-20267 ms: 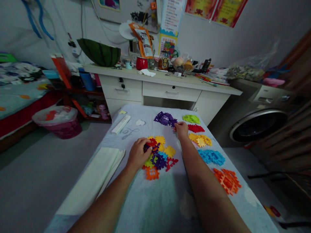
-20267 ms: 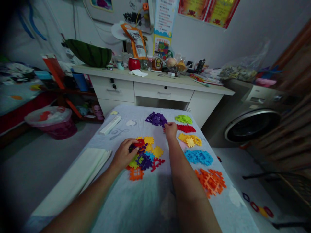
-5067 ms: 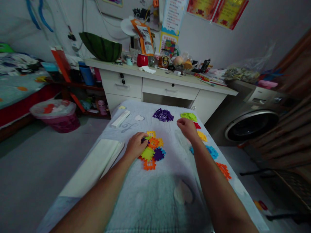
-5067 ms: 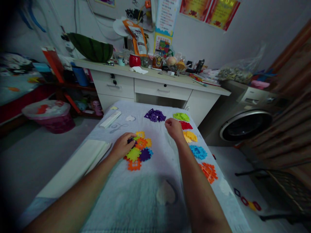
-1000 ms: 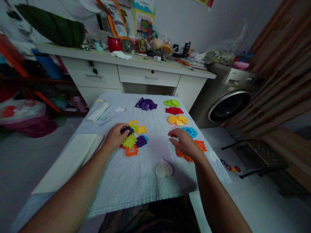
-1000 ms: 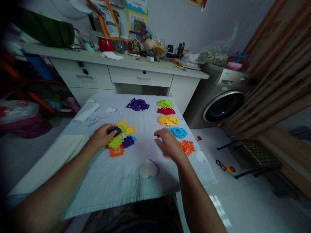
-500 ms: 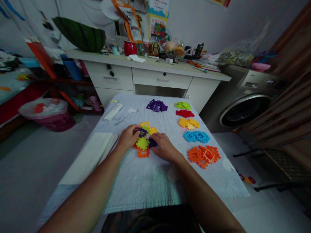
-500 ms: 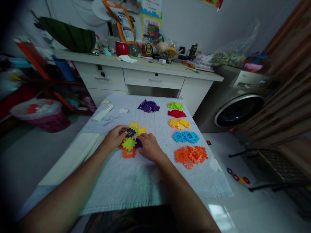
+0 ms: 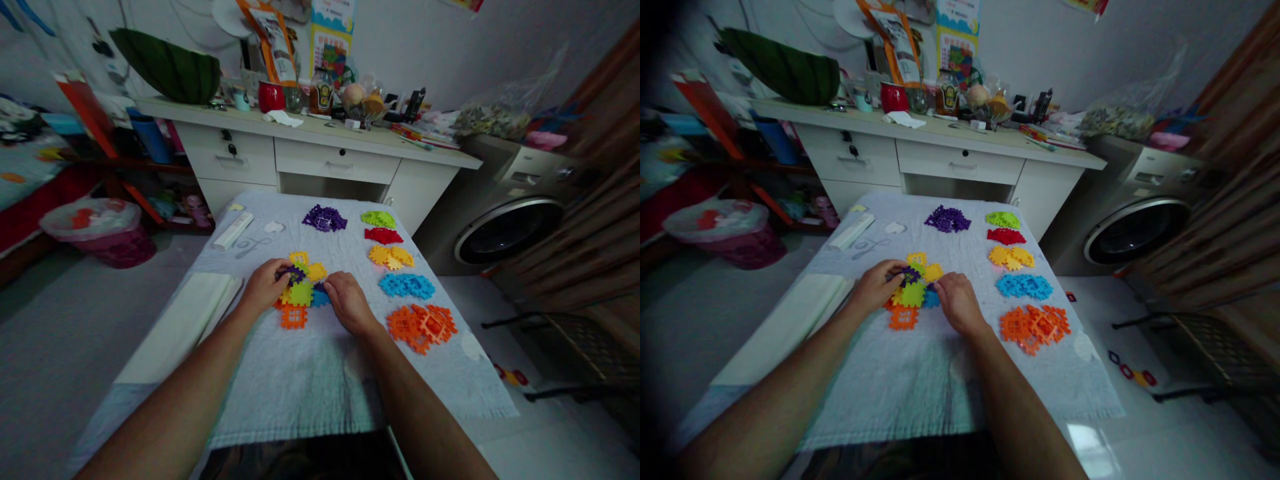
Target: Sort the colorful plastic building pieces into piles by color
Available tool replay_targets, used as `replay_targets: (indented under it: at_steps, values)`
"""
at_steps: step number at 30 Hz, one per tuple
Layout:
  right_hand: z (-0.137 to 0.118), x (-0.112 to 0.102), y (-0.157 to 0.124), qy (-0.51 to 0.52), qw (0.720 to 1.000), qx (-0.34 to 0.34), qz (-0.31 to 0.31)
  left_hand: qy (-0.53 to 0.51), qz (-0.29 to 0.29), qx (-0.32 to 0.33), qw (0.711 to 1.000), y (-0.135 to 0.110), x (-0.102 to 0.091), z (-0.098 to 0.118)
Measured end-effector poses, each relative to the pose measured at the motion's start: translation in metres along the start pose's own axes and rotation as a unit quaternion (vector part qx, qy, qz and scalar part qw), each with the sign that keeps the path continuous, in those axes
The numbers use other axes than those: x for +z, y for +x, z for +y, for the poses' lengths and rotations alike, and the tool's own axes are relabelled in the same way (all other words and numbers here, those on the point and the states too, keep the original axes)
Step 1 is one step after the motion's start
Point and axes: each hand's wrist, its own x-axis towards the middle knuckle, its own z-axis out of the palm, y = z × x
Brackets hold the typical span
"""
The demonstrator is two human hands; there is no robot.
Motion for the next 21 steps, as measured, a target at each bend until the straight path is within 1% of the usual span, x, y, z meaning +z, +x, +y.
replay_targets:
  at_steps: [4,7,9,12,14,17,19,21]
  values:
    - [0.007,-0.002,0.0,0.023,0.996,0.06,0.067,0.005,0.002,0.0,1.0,0.0,0.0,0.001]
    - [0.01,-0.009,-0.001,0.088,0.985,0.106,0.105,0.008,-0.005,-0.002,1.0,0.0,0.0,0.0]
    - [0.011,-0.016,0.0,0.158,0.971,0.139,0.109,0.011,-0.008,0.0,1.0,0.001,0.0,-0.002]
    - [0.012,-0.026,0.006,0.272,0.94,0.187,0.083,0.016,-0.006,0.006,1.0,0.001,0.0,-0.004]
    - [0.014,-0.032,0.018,0.311,0.927,0.199,0.067,0.019,-0.003,0.007,1.0,0.001,0.0,-0.004]
    - [0.021,-0.032,0.046,0.303,0.927,0.214,0.062,0.022,0.001,0.005,1.0,0.002,0.0,-0.003]
    - [0.029,-0.026,0.07,0.288,0.925,0.24,0.067,0.021,-0.001,-0.002,1.0,0.002,0.0,-0.001]
    - [0.039,-0.016,0.093,0.283,0.913,0.281,0.084,0.021,-0.001,-0.009,1.0,0.003,-0.001,0.0]
